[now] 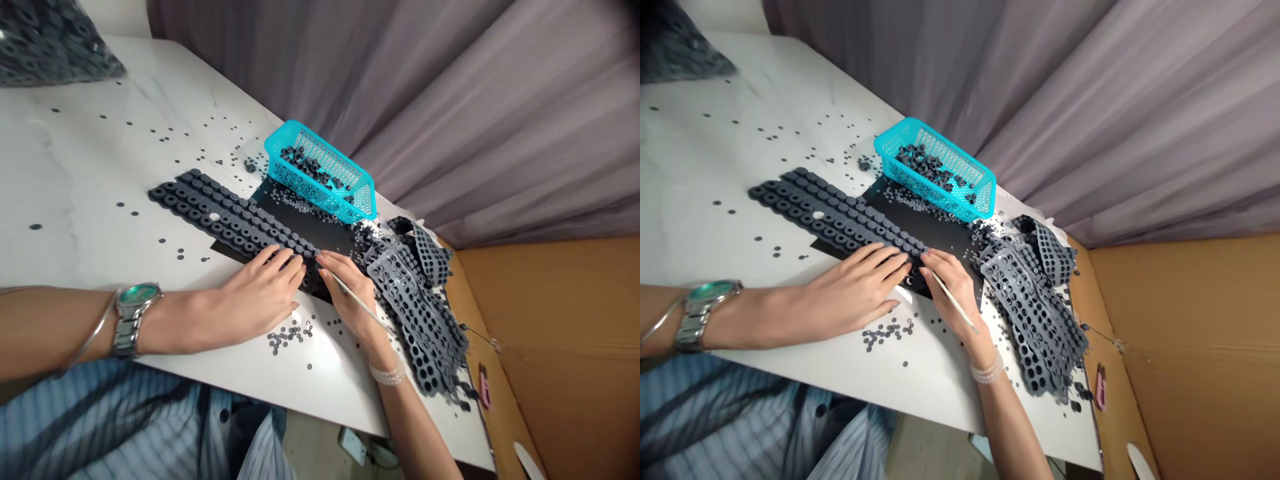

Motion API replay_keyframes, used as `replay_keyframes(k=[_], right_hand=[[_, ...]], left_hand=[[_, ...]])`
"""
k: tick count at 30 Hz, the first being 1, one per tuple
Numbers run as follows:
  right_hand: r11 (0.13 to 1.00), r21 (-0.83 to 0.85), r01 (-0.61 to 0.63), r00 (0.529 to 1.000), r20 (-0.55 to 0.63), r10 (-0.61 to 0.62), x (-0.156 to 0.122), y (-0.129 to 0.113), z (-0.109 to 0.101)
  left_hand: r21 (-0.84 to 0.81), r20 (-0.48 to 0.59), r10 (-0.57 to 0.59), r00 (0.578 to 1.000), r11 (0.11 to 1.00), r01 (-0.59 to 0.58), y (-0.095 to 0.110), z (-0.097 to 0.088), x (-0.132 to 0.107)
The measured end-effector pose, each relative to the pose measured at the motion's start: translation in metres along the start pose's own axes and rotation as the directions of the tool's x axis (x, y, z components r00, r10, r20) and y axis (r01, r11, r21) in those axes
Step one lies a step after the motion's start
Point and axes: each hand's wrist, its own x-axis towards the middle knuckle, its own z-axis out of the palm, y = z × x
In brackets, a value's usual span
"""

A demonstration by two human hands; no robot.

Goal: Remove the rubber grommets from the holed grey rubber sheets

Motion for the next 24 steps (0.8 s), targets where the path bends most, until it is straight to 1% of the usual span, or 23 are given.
replay_keyframes(k=[4,10,13,18,21,24], right_hand=[[0.996,-0.053,0.074,0.996,0.045,-0.072,0.000,0.002,0.003],[0.977,-0.146,0.157,0.987,0.067,-0.149,0.000,0.005,0.005],[0.963,-0.197,0.186,0.980,0.110,-0.167,0.002,0.008,0.006],[0.929,-0.256,0.266,0.957,0.186,-0.223,0.004,0.011,0.010],[0.930,-0.257,0.261,0.954,0.214,-0.209,0.004,0.010,0.012],[0.945,-0.241,0.219,0.962,0.218,-0.167,0.006,0.008,0.011]], left_hand=[[0.015,0.011,-0.024,1.000,1.000,0.024,0.001,0.006,-0.001],[-0.030,0.020,0.003,1.000,1.000,-0.002,-0.001,0.007,0.000],[-0.047,0.009,0.008,1.000,0.999,-0.008,-0.002,0.009,0.000],[-0.044,0.008,0.002,1.000,0.999,-0.002,-0.002,0.009,-0.001],[-0.045,0.017,0.017,1.000,0.999,-0.016,-0.002,0.009,-0.001],[-0.055,0.025,0.039,0.999,0.998,-0.038,-0.003,0.006,-0.001]])
